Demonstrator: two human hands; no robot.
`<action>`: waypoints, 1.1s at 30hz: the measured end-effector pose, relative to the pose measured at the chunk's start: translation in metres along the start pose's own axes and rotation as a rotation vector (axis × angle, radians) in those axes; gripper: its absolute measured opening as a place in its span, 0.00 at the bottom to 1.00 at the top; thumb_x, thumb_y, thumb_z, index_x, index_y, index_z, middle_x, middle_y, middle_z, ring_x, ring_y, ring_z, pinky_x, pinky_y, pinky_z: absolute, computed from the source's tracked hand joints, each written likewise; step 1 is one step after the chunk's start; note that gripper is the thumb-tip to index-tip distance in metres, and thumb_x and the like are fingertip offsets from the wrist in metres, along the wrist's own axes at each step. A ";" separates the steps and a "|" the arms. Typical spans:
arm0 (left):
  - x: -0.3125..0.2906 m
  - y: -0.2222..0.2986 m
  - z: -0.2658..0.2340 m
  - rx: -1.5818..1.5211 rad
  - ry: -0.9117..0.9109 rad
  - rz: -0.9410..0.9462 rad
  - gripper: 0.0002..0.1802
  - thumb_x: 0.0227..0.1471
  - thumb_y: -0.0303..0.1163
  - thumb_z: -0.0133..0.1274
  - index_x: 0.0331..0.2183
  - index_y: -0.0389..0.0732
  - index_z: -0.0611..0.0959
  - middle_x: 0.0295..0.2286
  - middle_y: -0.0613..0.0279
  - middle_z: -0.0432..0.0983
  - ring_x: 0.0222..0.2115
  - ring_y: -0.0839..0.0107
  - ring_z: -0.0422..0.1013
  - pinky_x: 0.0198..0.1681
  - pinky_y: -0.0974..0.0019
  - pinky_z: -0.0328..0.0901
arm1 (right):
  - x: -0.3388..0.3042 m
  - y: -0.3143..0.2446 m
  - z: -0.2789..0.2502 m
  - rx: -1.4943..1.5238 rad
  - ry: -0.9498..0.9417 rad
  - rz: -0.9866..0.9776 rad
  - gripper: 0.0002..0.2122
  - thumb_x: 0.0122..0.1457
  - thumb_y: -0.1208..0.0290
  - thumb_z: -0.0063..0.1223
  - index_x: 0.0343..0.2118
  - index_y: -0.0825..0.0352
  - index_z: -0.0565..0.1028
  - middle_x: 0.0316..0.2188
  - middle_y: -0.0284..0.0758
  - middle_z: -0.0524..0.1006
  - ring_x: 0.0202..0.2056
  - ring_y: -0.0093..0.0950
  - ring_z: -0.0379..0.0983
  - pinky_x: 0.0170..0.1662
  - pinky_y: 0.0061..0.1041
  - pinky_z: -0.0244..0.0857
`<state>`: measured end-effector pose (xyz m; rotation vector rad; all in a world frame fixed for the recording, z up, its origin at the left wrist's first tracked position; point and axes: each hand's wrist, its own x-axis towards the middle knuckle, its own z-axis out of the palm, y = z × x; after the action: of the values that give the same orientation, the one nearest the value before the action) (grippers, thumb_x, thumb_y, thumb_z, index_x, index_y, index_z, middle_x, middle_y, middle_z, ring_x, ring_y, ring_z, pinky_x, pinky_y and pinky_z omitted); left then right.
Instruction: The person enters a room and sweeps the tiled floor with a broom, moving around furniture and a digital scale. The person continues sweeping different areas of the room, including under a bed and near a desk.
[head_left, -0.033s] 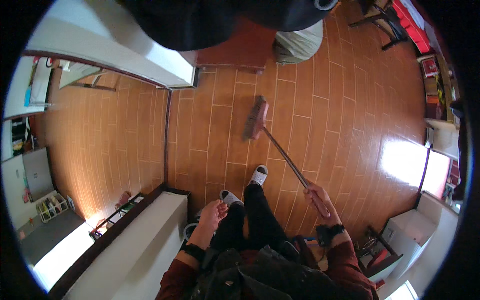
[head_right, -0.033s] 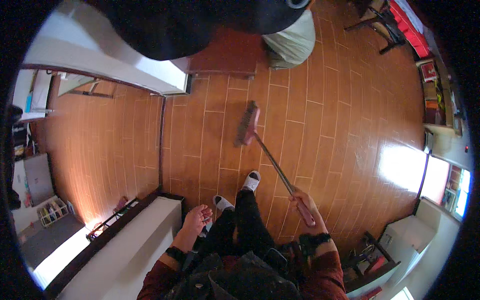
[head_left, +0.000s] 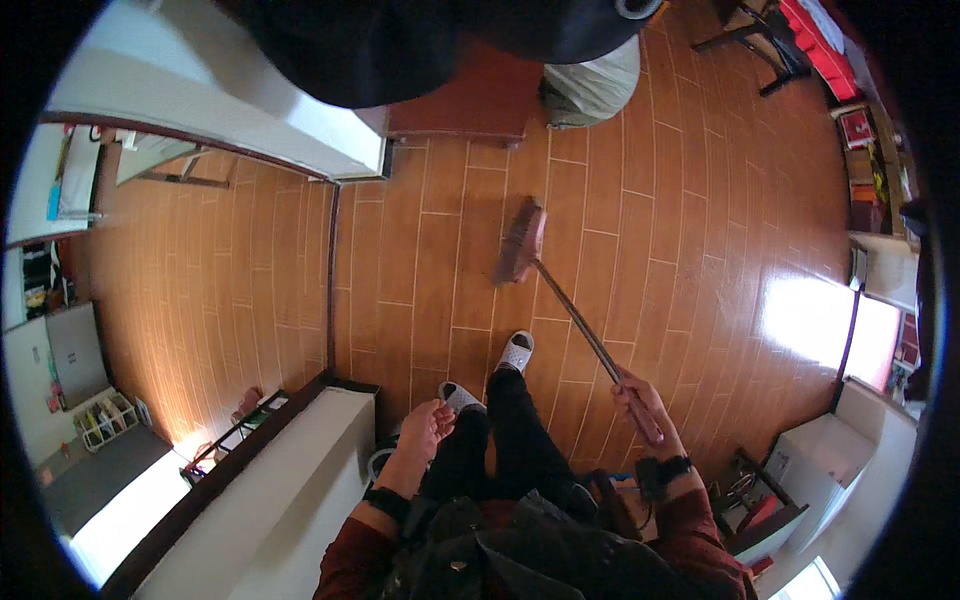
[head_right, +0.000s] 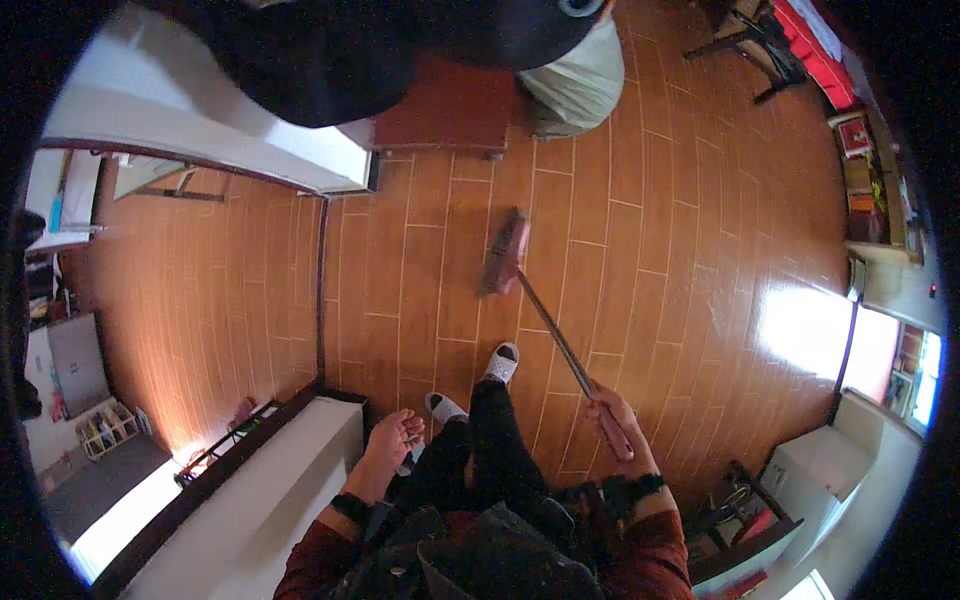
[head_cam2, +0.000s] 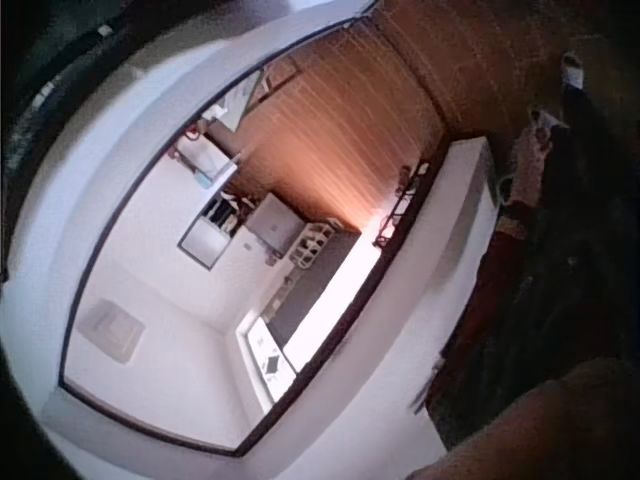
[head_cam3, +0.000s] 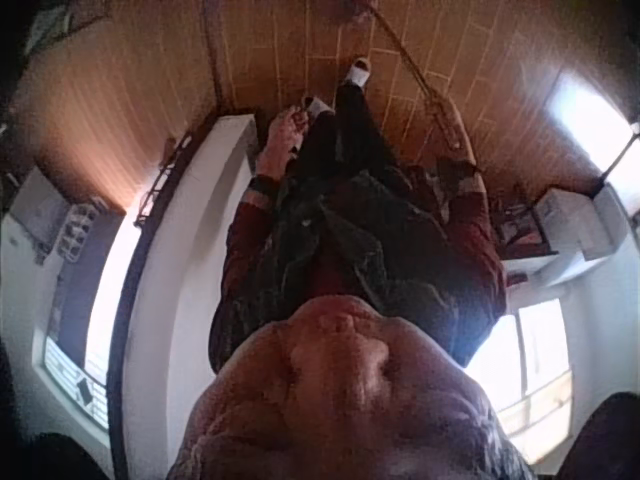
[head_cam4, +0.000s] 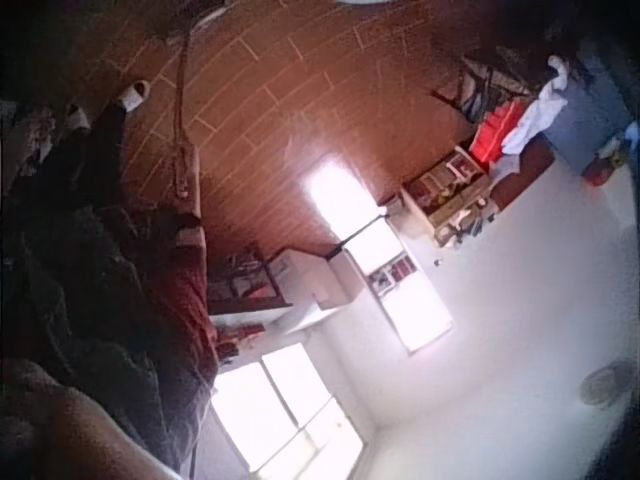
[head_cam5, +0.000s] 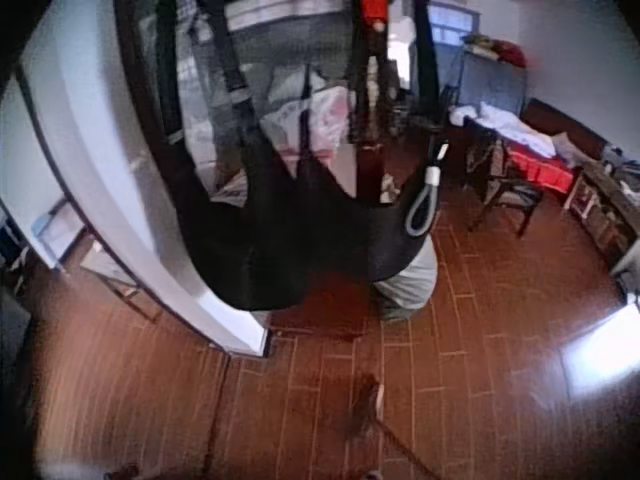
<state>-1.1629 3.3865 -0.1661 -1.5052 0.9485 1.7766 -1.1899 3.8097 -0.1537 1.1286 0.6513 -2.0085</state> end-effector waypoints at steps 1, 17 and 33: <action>0.001 0.002 0.007 0.006 0.001 0.001 0.08 0.49 0.37 0.48 0.29 0.43 0.76 0.25 0.64 0.74 0.29 0.70 0.70 0.34 0.61 0.64 | -0.012 0.007 -0.013 -0.046 0.072 -0.009 0.16 0.53 0.73 0.40 0.46 0.61 0.61 0.22 0.27 0.65 0.19 0.16 0.61 0.20 0.14 0.57; 0.038 0.007 0.042 0.186 -0.047 -0.089 0.12 0.49 0.40 0.49 0.33 0.43 0.76 0.28 0.62 0.75 0.32 0.69 0.70 0.37 0.60 0.65 | 0.066 0.062 0.038 -1.037 0.206 0.003 0.09 0.51 0.65 0.49 0.30 0.65 0.70 0.13 0.32 0.66 0.16 0.22 0.64 0.19 0.23 0.60; 0.108 0.040 -0.025 0.113 0.021 -0.045 0.09 0.48 0.38 0.49 0.30 0.43 0.76 0.27 0.62 0.74 0.32 0.69 0.70 0.39 0.60 0.63 | 0.302 0.022 0.033 -0.412 -0.026 -0.003 0.16 0.57 0.57 0.43 0.40 0.67 0.70 0.11 0.28 0.63 0.10 0.19 0.58 0.13 0.16 0.50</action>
<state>-1.2001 3.3441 -0.2701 -1.4649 1.0004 1.6513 -1.2941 3.6674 -0.4020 0.8513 0.9983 -1.7779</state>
